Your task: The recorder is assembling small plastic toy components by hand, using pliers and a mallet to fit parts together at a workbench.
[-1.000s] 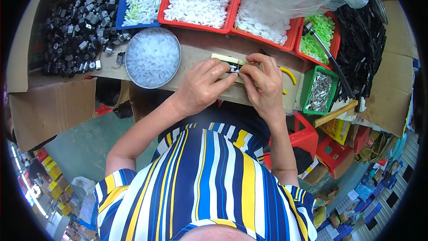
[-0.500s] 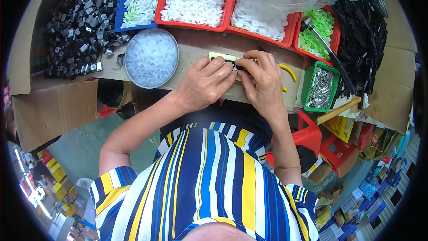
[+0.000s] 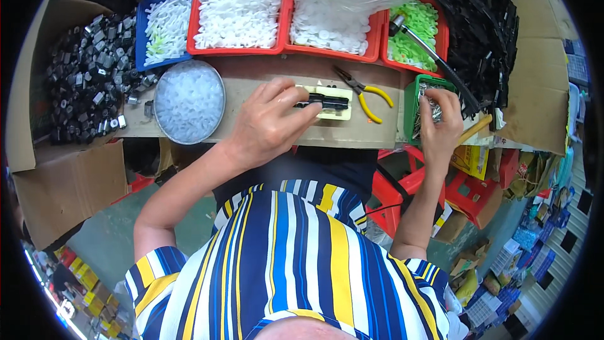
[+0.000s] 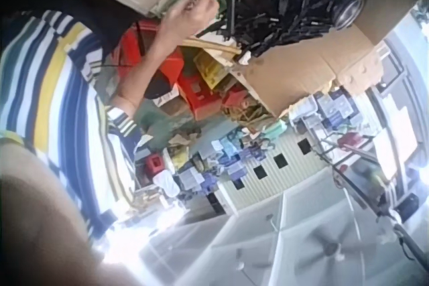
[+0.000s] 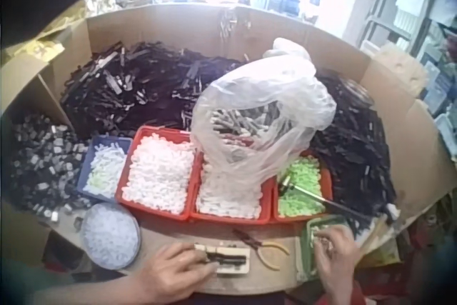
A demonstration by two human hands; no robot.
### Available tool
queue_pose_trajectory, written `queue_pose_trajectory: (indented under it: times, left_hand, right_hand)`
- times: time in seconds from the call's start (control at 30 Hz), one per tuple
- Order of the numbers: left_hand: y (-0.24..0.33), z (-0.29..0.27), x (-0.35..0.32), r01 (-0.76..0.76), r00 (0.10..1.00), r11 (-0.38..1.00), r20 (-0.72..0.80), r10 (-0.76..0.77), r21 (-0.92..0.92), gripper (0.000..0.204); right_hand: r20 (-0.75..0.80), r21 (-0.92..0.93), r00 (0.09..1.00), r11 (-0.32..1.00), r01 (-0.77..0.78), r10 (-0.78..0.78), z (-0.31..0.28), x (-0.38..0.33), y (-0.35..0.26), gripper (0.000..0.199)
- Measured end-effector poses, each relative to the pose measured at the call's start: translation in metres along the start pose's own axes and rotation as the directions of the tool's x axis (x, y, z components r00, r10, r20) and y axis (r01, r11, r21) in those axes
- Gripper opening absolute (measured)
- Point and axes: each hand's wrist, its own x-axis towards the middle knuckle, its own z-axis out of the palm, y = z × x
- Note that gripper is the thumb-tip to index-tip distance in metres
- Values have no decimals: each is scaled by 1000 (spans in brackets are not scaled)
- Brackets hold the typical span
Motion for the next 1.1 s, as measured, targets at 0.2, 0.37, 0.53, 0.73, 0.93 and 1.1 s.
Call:
queue_pose_trajectory:
  times: [0.2,0.37,0.53,0.73,0.93,1.1]
  left_hand:
    - [-4,25,85,-76,997,991,-29,73,-109,14]
    - [-13,65,147,-171,983,973,98,157,153,7]
    - [-11,83,169,-263,957,929,192,218,259,11]
    - [-18,95,171,-298,953,927,127,275,228,12]
    - [-28,104,171,-259,961,964,115,251,62,4]
    - [-35,106,172,-159,967,987,202,154,7,4]
  right_hand:
    - [18,-137,1000,991,-11,13,-2,-4,24,11]
    - [32,-109,999,994,6,-3,1,5,26,6]
    - [-1,-24,1000,1000,-8,8,-3,4,31,6]
    - [-41,56,999,998,-13,15,-5,3,31,7]
    - [-68,84,997,996,34,-29,-4,6,22,9]
    - [-73,108,997,994,22,-14,-3,6,19,8]
